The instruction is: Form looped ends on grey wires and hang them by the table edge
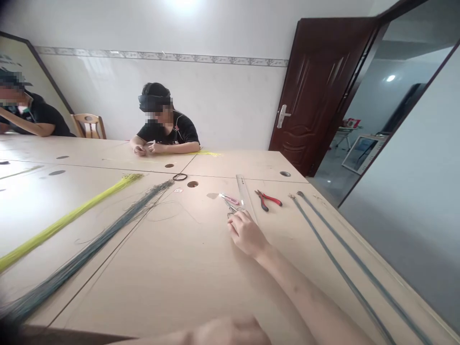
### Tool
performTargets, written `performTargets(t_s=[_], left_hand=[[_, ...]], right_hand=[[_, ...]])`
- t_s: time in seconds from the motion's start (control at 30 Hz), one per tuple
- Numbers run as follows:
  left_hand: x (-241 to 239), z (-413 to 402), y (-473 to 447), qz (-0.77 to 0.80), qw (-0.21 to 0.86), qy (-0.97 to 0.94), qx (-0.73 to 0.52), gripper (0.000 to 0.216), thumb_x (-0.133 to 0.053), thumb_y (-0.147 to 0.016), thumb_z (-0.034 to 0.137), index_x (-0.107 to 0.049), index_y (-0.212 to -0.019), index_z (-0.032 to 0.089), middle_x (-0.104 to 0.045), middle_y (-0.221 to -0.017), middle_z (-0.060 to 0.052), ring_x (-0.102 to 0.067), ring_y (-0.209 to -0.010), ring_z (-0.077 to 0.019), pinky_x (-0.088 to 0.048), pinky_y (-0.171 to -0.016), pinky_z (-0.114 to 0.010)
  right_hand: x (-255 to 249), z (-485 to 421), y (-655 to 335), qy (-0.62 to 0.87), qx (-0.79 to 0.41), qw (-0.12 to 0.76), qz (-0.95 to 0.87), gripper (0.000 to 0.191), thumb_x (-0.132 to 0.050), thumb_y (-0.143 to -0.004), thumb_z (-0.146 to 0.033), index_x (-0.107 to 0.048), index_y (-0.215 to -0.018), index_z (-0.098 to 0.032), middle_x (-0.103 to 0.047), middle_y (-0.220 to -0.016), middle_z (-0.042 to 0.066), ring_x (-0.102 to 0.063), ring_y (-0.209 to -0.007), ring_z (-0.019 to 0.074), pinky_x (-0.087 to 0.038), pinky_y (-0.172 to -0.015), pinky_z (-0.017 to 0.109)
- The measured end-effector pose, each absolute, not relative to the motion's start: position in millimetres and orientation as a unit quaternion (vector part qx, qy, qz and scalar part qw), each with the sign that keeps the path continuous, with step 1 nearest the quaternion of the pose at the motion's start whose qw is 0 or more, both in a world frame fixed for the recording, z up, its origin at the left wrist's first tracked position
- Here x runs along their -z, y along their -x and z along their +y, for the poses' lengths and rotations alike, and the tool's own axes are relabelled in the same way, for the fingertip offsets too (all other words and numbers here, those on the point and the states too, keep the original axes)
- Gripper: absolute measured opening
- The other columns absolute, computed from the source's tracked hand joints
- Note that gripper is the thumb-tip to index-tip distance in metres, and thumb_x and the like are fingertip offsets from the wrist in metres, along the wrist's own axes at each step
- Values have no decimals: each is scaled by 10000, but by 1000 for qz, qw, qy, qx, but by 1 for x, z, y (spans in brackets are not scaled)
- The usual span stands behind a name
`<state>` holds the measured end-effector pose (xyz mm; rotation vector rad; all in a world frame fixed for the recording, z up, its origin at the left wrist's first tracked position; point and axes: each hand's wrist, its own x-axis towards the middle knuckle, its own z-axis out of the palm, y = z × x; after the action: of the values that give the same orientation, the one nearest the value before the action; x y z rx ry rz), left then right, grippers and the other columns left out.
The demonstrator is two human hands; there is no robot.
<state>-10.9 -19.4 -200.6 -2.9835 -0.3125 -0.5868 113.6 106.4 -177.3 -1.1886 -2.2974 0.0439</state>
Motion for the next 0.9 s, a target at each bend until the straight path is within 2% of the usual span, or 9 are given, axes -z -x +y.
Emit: performTargets(t_s=[0.1,0.2,0.27,0.5,0.57,0.67,0.73,0.8,0.9], left_hand=[[185,9,50,-292,-2,928,230,192,-440,-895,228,-568,-1023,162,-623,-991,-71,-593,-890,-162,-492,-805,-329],[180,29,81,-477,3,849,228,395,-387,-899,226,-429,-1233,19,-477,-1260,-272,-439,-1197,-360,-383,-918,-560],[182,30,91,-523,-7,830,195,537,-409,-895,340,-371,-1293,-19,-395,-1342,-306,-320,-1278,-428,-330,-935,-619],[187,-23,71,-458,-75,881,95,708,-404,-850,557,-280,-1407,137,-307,-1464,-116,-268,-1339,-334,-296,-1051,-491],[187,-34,61,-409,-102,903,85,743,-371,-850,590,-270,-1407,108,-304,-1463,-125,-245,-1344,-351,-299,-1045,-500],[184,-40,50,-315,-131,935,97,693,-378,-852,597,-394,-1326,92,-420,-1396,-148,-315,-1308,-357,-340,-1011,-487],[179,-39,48,-280,-142,938,149,468,-455,-866,490,-523,-1179,149,-556,-1273,-101,-460,-1211,-274,-356,-1017,-404],[175,-35,54,-309,-141,917,210,217,-505,-856,312,-575,-1032,206,-620,-1141,-29,-544,-1086,-171,-368,-1013,-304],[171,-17,75,-416,-105,866,258,182,-432,-856,174,-559,-982,207,-600,-1083,-38,-543,-1049,-144,-419,-959,-275]], right_hand=[[183,102,-121,425,-28,304,-852,72,-498,-874,-154,-568,-863,-144,-580,-898,26,-538,-949,174,-447,-860,385],[185,98,-125,415,-42,316,-852,77,-496,-871,-152,-564,-837,-145,-580,-876,24,-537,-936,172,-451,-850,379],[185,98,-125,411,-50,320,-852,78,-496,-869,-154,-566,-835,-144,-581,-870,27,-537,-934,174,-452,-848,381],[180,87,-119,405,-85,296,-861,190,-417,-887,-193,-601,-914,-153,-609,-933,94,-529,-1014,223,-436,-919,412],[179,81,-111,386,-103,269,-877,253,-412,-892,-227,-587,-1059,-154,-599,-1090,113,-497,-1114,225,-406,-977,410],[182,75,-95,340,-127,211,-908,441,-421,-896,-312,-450,-1298,-131,-446,-1368,126,-364,-1286,227,-321,-1064,414],[183,72,-88,312,-139,173,-924,529,-410,-901,-364,-367,-1367,-117,-355,-1439,125,-290,-1338,236,-247,-1100,447],[183,68,-85,292,-146,143,-934,536,-390,-907,-375,-365,-1371,-107,-354,-1438,128,-290,-1340,245,-202,-1111,477],[177,59,-91,285,-150,128,-938,492,-407,-897,-337,-447,-1319,-87,-449,-1373,145,-377,-1291,259,-248,-1094,459]])
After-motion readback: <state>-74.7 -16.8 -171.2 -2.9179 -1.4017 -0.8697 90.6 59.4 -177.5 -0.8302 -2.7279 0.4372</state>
